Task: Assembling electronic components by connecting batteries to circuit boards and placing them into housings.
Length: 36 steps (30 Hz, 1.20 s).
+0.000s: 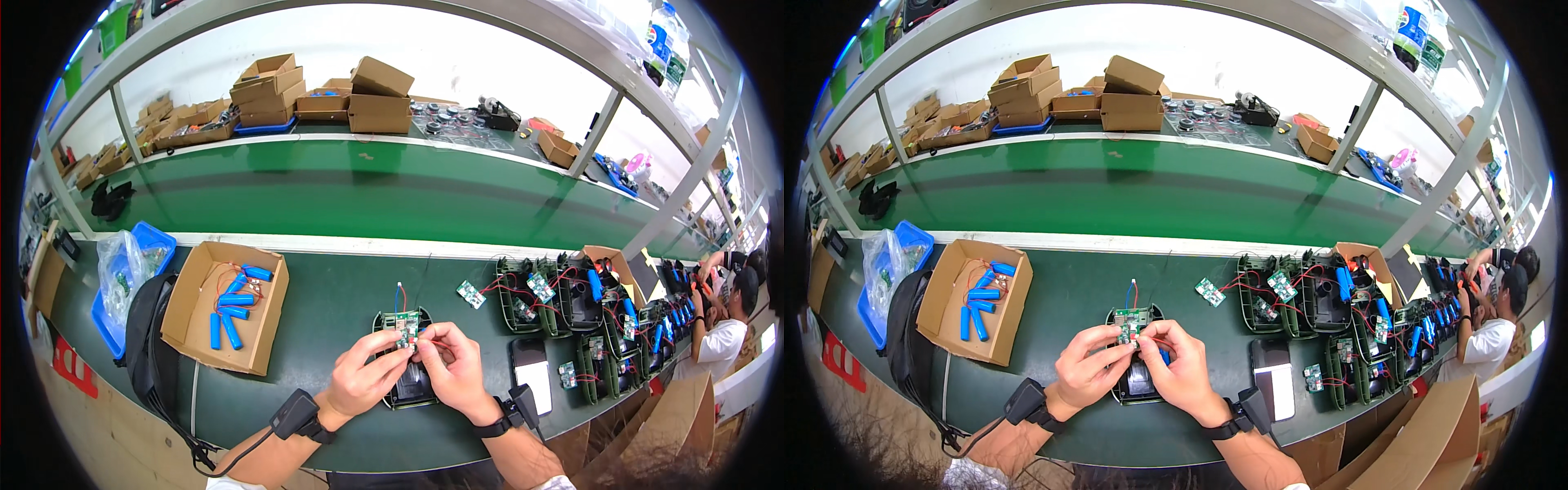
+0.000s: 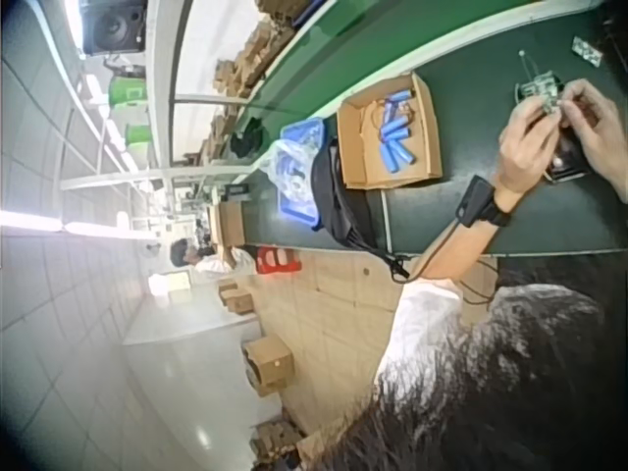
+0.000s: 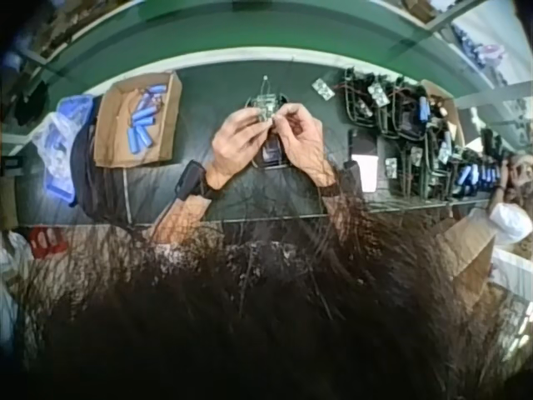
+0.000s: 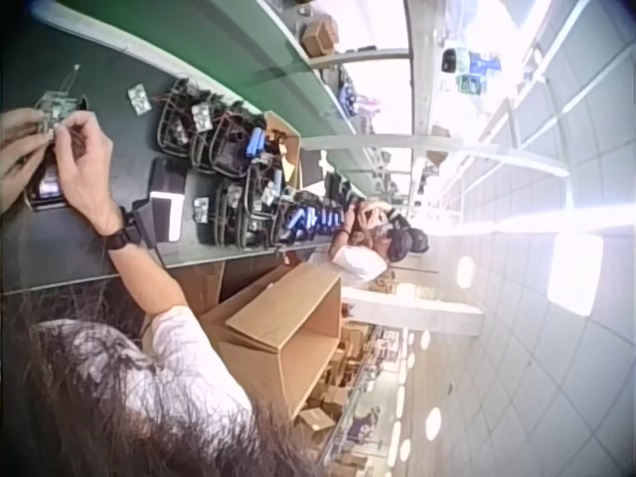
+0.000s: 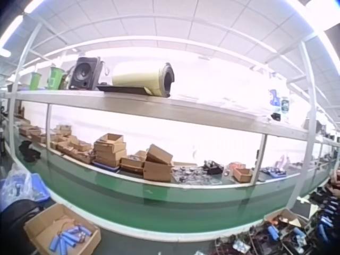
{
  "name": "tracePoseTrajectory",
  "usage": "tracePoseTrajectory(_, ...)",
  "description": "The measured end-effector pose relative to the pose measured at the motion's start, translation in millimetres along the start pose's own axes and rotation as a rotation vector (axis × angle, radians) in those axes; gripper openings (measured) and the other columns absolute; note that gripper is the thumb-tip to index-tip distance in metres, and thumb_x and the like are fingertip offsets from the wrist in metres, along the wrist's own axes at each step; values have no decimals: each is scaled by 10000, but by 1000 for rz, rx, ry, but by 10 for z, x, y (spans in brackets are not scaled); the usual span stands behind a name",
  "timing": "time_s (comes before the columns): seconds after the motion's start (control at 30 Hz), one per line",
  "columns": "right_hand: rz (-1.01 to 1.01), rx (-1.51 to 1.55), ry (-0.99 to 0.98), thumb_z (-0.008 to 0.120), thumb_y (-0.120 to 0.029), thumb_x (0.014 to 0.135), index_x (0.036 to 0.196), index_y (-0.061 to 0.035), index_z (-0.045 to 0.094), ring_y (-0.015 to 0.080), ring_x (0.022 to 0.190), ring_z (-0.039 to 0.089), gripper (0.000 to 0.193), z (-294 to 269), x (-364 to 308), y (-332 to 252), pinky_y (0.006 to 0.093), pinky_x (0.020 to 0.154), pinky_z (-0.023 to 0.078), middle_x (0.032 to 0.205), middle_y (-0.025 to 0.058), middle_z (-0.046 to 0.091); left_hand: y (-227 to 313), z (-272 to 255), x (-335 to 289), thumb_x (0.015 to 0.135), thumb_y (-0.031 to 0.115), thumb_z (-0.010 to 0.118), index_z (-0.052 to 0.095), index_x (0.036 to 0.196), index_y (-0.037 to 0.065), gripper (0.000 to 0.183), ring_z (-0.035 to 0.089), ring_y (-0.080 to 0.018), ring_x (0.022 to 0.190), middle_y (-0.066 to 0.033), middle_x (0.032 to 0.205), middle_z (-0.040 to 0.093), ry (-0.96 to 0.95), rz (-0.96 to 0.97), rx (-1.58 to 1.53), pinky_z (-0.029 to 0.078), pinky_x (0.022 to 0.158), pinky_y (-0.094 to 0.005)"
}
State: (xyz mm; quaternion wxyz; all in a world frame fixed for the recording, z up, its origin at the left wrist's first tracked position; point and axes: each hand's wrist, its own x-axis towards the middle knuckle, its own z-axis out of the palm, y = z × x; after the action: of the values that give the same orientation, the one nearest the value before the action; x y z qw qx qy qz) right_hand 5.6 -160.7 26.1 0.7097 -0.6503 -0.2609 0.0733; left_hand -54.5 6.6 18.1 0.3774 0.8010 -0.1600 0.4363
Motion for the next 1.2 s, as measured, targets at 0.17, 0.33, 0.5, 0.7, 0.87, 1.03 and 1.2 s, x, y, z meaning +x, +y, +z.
tracePoseTrajectory(0.17,36,51,-24,632,-39,1018,1056,34,603,83,897,652,86,-6,16,-22,261,793,576,984,42,675,-28,-30,32,748,-37,839,789,989,54,261,754,-240,969,-140,1174,670,-24,45,16,643,827,-317)
tracePoseTrajectory(0.33,101,112,-59,635,-52,1021,1060,26,598,87,921,655,95,-56,36,44,260,830,563,989,45,682,-21,-13,44,729,-31,835,781,973,50,263,756,-245,981,-146,1170,671,-47,-15,-37,638,822,-319)
tracePoseTrajectory(0.5,78,114,-59,641,-48,1015,1088,30,610,109,950,669,111,-38,21,16,283,859,562,1019,63,696,47,-29,148,760,-64,786,754,928,27,194,732,-229,1008,-163,1167,657,4,-155,-191,604,884,-298)
tracePoseTrajectory(0.7,65,127,-123,639,-34,994,1123,38,658,139,952,670,148,-102,71,-171,294,863,552,1094,107,686,-37,10,79,816,-106,725,670,1024,-36,226,691,-195,1073,-156,1227,601,111,-417,-566,597,932,-314)
tracePoseTrajectory(0.87,-204,-286,-33,699,-34,900,1120,-22,722,210,995,663,222,-232,184,-278,337,864,537,1188,133,646,-98,26,83,802,-127,719,603,1134,-45,362,680,-213,1125,-178,1229,648,48,-479,-750,586,949,-315)
tracePoseTrajectory(1.03,-328,-518,-147,760,-39,819,1087,-87,748,308,1140,637,273,-157,167,-330,402,916,536,1271,171,627,-58,-17,69,811,-114,717,619,1151,-50,360,684,-223,1147,-190,1214,684,-25,-527,-764,589,951,-331)
tracePoseTrajectory(1.2,-359,-555,-146,777,-38,781,1040,-89,749,306,1120,644,266,-142,149,-273,386,876,566,1224,121,673,-73,18,40,813,-120,716,650,1125,-59,325,697,-214,1115,-184,1195,699,-33,-521,-759,600,934,-325)
